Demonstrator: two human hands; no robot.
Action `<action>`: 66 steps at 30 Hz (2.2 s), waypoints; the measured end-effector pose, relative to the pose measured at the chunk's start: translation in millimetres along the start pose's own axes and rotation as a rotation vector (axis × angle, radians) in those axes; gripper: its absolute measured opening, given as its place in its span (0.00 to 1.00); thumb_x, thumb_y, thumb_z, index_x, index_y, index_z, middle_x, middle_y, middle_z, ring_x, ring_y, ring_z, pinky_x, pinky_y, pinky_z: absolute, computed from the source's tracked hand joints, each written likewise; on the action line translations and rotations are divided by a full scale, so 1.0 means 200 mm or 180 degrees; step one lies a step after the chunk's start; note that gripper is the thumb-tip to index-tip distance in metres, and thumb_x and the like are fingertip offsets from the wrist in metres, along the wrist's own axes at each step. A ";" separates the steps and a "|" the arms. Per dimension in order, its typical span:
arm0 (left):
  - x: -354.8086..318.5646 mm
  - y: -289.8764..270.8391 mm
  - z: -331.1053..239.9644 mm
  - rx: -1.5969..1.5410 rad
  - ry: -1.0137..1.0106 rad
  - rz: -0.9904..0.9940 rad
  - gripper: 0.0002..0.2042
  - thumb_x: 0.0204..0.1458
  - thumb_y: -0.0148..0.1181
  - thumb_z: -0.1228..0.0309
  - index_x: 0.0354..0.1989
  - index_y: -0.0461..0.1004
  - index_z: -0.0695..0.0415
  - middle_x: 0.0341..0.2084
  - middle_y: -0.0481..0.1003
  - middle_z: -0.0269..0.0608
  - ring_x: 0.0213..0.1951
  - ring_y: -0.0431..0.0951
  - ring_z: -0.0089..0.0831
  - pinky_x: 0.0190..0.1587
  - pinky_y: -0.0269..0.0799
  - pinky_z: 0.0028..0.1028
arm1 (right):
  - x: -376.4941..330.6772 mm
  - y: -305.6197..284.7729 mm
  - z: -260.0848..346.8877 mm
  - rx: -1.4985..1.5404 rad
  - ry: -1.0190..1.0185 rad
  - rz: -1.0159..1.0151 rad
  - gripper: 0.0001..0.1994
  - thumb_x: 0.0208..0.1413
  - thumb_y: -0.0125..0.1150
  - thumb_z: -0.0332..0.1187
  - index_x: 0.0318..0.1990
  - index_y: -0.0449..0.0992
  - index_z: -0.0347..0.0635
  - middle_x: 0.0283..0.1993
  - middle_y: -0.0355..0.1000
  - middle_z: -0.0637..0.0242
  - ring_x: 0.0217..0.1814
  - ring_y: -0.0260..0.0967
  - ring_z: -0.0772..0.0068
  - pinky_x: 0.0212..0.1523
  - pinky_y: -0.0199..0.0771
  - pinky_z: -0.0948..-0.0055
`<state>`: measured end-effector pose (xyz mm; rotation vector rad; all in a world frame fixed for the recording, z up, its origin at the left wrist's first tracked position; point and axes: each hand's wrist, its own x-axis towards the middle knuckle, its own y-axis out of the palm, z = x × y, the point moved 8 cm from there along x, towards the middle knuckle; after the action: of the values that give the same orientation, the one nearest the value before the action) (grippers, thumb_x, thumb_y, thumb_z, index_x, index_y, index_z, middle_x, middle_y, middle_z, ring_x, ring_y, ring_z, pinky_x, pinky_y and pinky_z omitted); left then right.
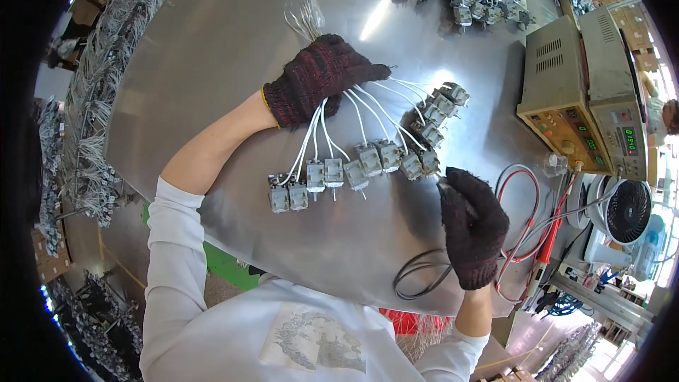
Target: The person assembles wire harnesses with electrical components and connectors by hand on a production line, then places the assembled harness onto a test fixture.
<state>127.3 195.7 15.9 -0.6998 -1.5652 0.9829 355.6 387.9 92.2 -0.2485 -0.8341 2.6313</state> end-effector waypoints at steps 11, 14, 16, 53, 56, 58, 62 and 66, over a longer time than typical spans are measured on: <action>0.04 -0.03 -0.05 -0.0057 -0.0056 0.0043 0.44 0.38 0.70 0.74 0.74 0.71 0.47 0.50 0.83 0.39 0.49 0.82 0.43 0.60 0.74 0.43 | -0.04 0.05 0.13 -0.2013 -0.1902 -0.0553 0.12 0.65 0.69 0.23 0.54 0.84 0.36 0.53 0.85 0.52 0.51 0.85 0.62 0.51 0.84 0.66; 0.04 -0.02 -0.05 -0.0041 -0.0059 0.0113 0.45 0.38 0.70 0.74 0.75 0.70 0.47 0.51 0.83 0.39 0.50 0.82 0.43 0.60 0.74 0.43 | 0.00 0.01 0.05 -0.1129 -0.1242 -0.0522 0.13 0.63 0.70 0.22 0.54 0.84 0.36 0.54 0.84 0.50 0.52 0.85 0.57 0.51 0.85 0.63; 0.03 -0.01 -0.05 -0.0039 -0.0051 0.0095 0.46 0.37 0.71 0.73 0.75 0.69 0.47 0.51 0.83 0.40 0.50 0.82 0.43 0.60 0.74 0.43 | 0.00 -0.01 0.00 -0.0912 -0.1019 -0.0474 0.13 0.63 0.70 0.21 0.54 0.83 0.36 0.54 0.84 0.50 0.53 0.85 0.55 0.51 0.85 0.62; 0.03 0.01 -0.05 0.0175 -0.0163 0.0165 0.44 0.43 0.75 0.62 0.75 0.70 0.48 0.45 0.82 0.42 0.49 0.82 0.43 0.57 0.73 0.44 | 0.00 0.10 0.14 -0.2112 -0.2176 -0.0122 0.18 0.54 0.76 0.22 0.52 0.84 0.44 0.55 0.84 0.55 0.49 0.85 0.52 0.47 0.86 0.60; 0.03 0.01 -0.04 0.0204 -0.0153 0.0210 0.44 0.43 0.75 0.62 0.76 0.69 0.49 0.45 0.82 0.42 0.49 0.82 0.43 0.57 0.73 0.43 | 0.02 0.11 0.11 -0.2301 -0.2317 0.0006 0.19 0.52 0.79 0.26 0.52 0.85 0.46 0.56 0.84 0.57 0.49 0.85 0.51 0.45 0.86 0.59; 0.02 0.02 -0.03 0.0217 -0.0144 0.0194 0.45 0.43 0.75 0.61 0.76 0.68 0.49 0.45 0.82 0.42 0.49 0.82 0.43 0.57 0.73 0.43 | 0.01 0.11 0.12 -0.2425 -0.2576 -0.0025 0.19 0.51 0.79 0.28 0.52 0.85 0.46 0.56 0.84 0.57 0.48 0.85 0.51 0.45 0.86 0.60; 0.03 0.01 -0.04 0.0188 -0.0277 0.0242 0.44 0.42 0.75 0.65 0.75 0.69 0.50 0.47 0.82 0.42 0.49 0.82 0.43 0.58 0.73 0.43 | 0.02 0.13 0.16 -0.2382 -0.2385 0.0034 0.16 0.54 0.77 0.24 0.51 0.85 0.44 0.56 0.84 0.56 0.47 0.85 0.53 0.45 0.86 0.62; 0.03 -0.03 -0.08 0.0085 -0.0449 0.0173 0.44 0.40 0.74 0.68 0.73 0.70 0.51 0.47 0.81 0.43 0.48 0.81 0.43 0.58 0.73 0.45 | 0.06 0.06 0.13 -0.0994 -0.1433 -0.0271 0.12 0.58 0.75 0.24 0.50 0.85 0.43 0.53 0.85 0.55 0.46 0.85 0.51 0.46 0.85 0.60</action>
<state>141.1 201.2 24.9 -0.6694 -1.6595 1.1119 334.9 369.8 105.9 0.3088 -1.3687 2.5003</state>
